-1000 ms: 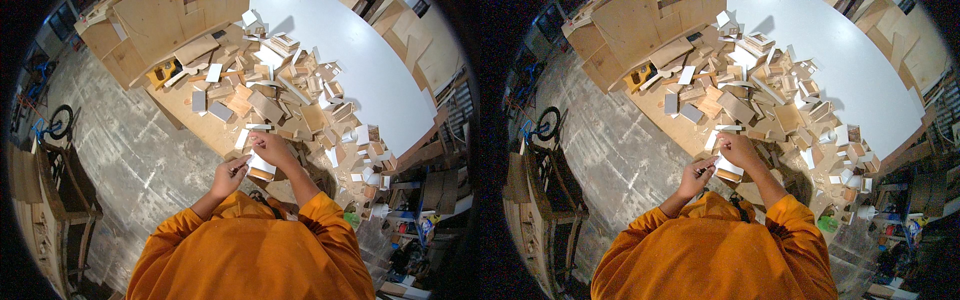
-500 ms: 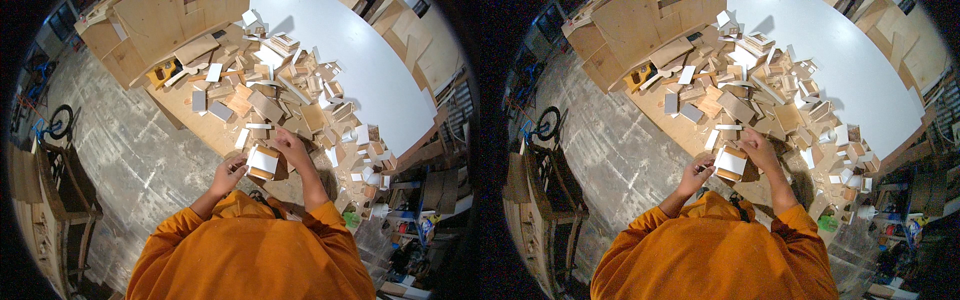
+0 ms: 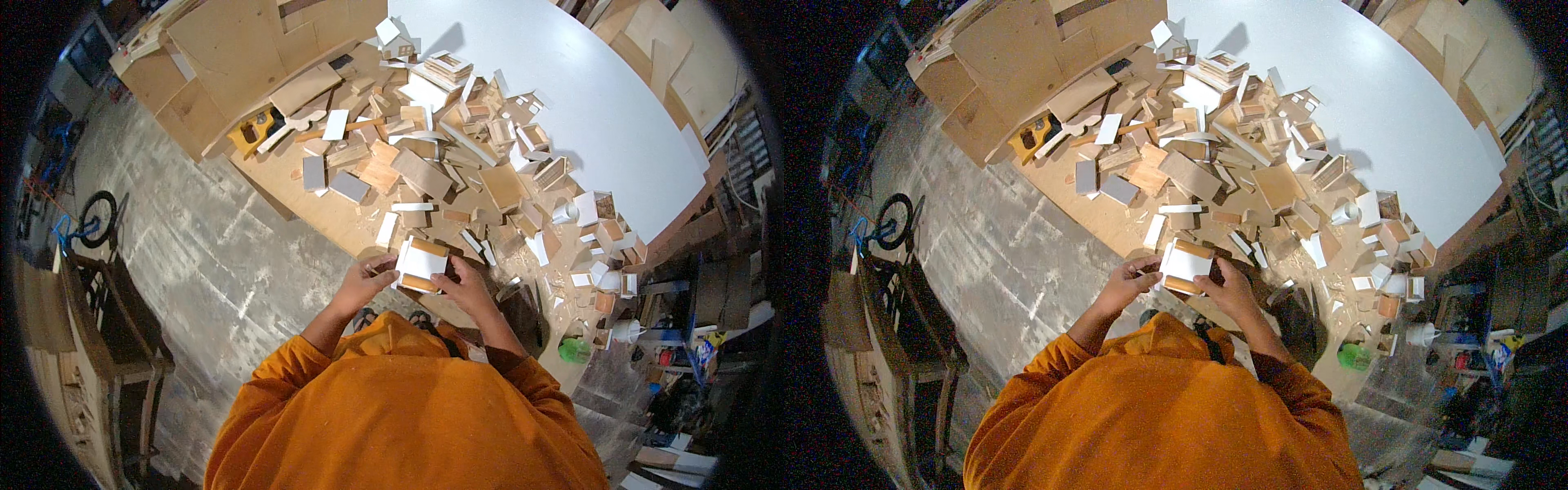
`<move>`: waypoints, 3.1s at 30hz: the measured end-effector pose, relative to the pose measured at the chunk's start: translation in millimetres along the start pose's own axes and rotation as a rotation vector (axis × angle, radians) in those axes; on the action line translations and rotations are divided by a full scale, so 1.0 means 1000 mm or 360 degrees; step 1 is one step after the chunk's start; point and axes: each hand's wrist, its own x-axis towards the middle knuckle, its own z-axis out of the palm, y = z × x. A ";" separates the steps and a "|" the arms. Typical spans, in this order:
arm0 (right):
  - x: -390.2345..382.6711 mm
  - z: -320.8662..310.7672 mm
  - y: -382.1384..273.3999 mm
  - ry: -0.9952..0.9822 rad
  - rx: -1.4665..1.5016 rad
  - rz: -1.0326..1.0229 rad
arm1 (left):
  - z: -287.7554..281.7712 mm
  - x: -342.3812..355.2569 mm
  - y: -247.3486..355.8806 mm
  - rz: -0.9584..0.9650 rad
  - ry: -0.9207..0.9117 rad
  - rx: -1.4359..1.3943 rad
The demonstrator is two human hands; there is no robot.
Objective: The person constructs a small model house by cutting white strips of material with shears and gluing them to a wooden base.
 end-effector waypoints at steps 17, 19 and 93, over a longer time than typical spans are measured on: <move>-0.025 -0.002 -0.016 -0.0019 0.0706 -0.0371 | 0.009 -0.010 0.017 0.0106 -0.0291 -0.0187; -0.025 -0.004 -0.018 0.0003 0.0724 -0.0427 | 0.012 -0.012 0.024 0.0219 -0.0270 -0.0087; -0.078 -0.002 -0.194 0.0738 -0.0918 -0.1694 | 0.033 -0.042 0.113 0.0551 -0.0169 -0.1056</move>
